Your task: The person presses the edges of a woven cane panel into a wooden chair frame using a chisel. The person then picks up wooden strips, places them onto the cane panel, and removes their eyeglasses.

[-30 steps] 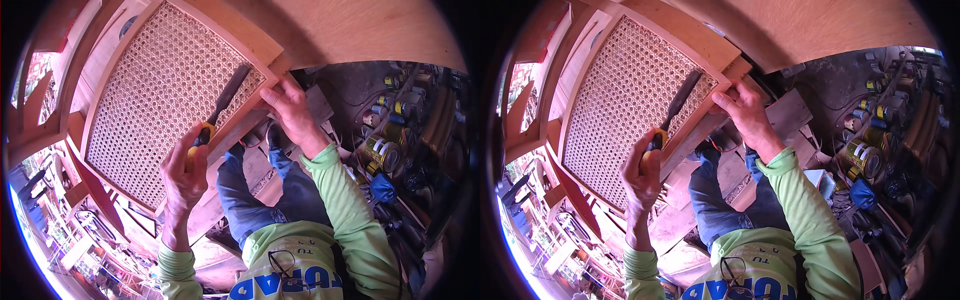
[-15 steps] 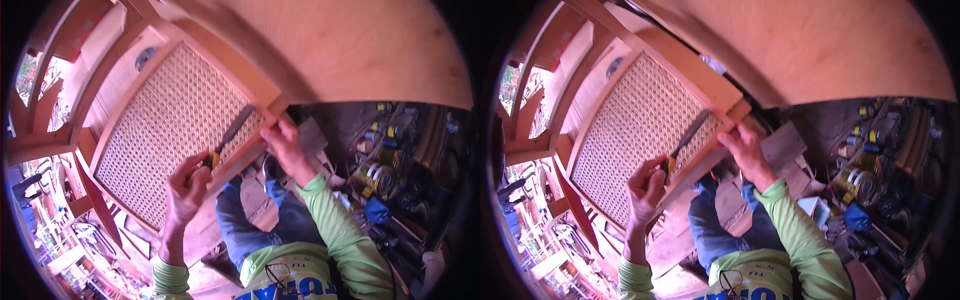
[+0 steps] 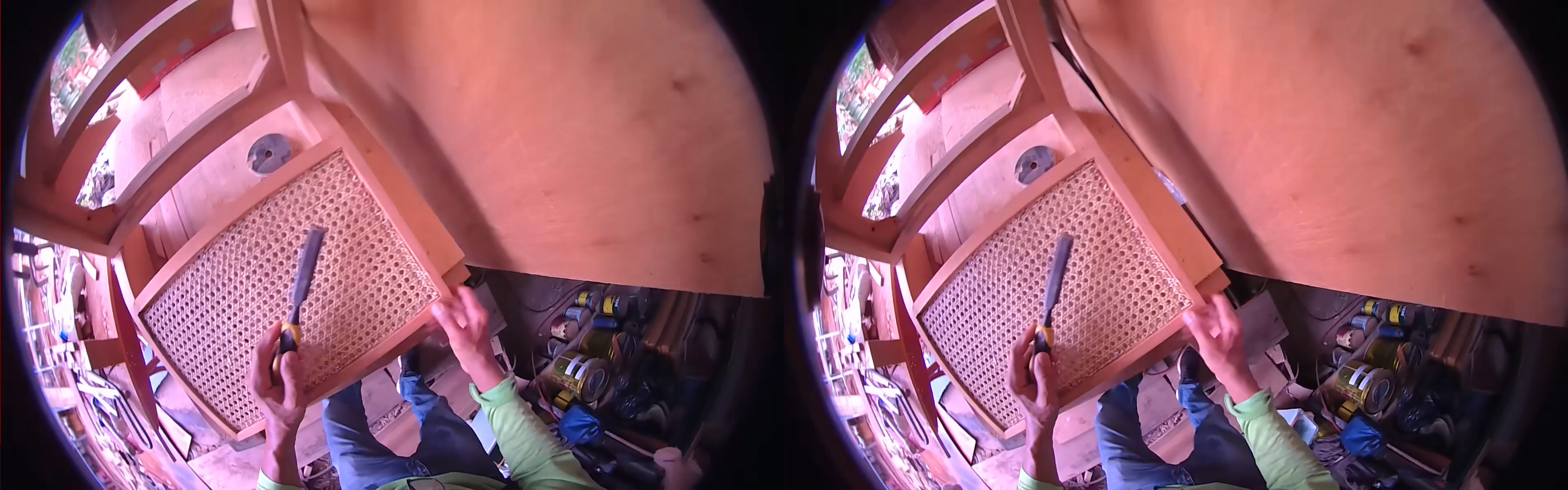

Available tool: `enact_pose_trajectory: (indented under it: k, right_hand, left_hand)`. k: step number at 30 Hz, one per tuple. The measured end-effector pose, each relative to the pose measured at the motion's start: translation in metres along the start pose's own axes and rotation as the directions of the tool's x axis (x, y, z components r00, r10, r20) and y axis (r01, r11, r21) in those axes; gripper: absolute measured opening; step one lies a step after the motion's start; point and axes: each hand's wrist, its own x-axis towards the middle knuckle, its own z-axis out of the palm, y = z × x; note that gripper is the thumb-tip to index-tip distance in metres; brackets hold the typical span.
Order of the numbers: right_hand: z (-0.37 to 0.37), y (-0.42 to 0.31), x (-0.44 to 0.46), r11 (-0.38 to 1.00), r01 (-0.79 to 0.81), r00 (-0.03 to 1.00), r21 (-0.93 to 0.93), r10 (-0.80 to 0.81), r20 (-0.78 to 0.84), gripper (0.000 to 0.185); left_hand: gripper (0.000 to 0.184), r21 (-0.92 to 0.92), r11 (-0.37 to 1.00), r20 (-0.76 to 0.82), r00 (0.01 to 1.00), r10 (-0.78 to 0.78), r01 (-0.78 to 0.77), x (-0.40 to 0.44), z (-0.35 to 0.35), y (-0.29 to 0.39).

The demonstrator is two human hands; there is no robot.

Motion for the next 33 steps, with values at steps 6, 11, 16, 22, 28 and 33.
enact_pose_trajectory:
  k: [6,11,16,22,28,33]
  right_hand:
    - [0.037,-0.054,0.010,0.404,0.548,0.688,-0.733,-0.715,0.120,0.056]
    - [0.066,-0.054,0.040,0.146,0.549,0.655,-0.823,-0.687,0.315,0.066]
    - [0.064,-0.055,0.036,0.059,0.549,0.638,-0.834,-0.674,0.372,0.067]
    - [0.064,-0.057,0.052,0.197,0.681,0.555,-0.705,-0.767,0.322,0.052]
    - [0.065,-0.071,0.104,0.465,0.708,0.603,-0.532,-0.790,0.113,0.032]
    - [0.080,-0.075,0.154,0.493,0.665,0.636,-0.560,-0.767,0.080,0.027]
  left_hand:
    - [0.047,-0.020,0.999,-0.001,0.999,0.039,-0.039,0.003,-0.002,-0.006]
    - [0.044,-0.083,0.997,0.004,1.000,-0.001,0.002,0.002,0.000,0.004]
    - [0.045,0.079,0.995,0.016,0.998,0.062,-0.063,0.006,-0.002,0.005]
    - [0.049,0.148,0.988,0.010,0.999,0.047,-0.048,0.005,0.000,0.018]
    - [0.045,0.121,0.992,-0.095,0.994,0.049,-0.038,-0.001,0.054,0.033]
    - [0.049,0.302,0.935,-0.039,0.978,0.206,-0.185,0.021,0.070,0.056]
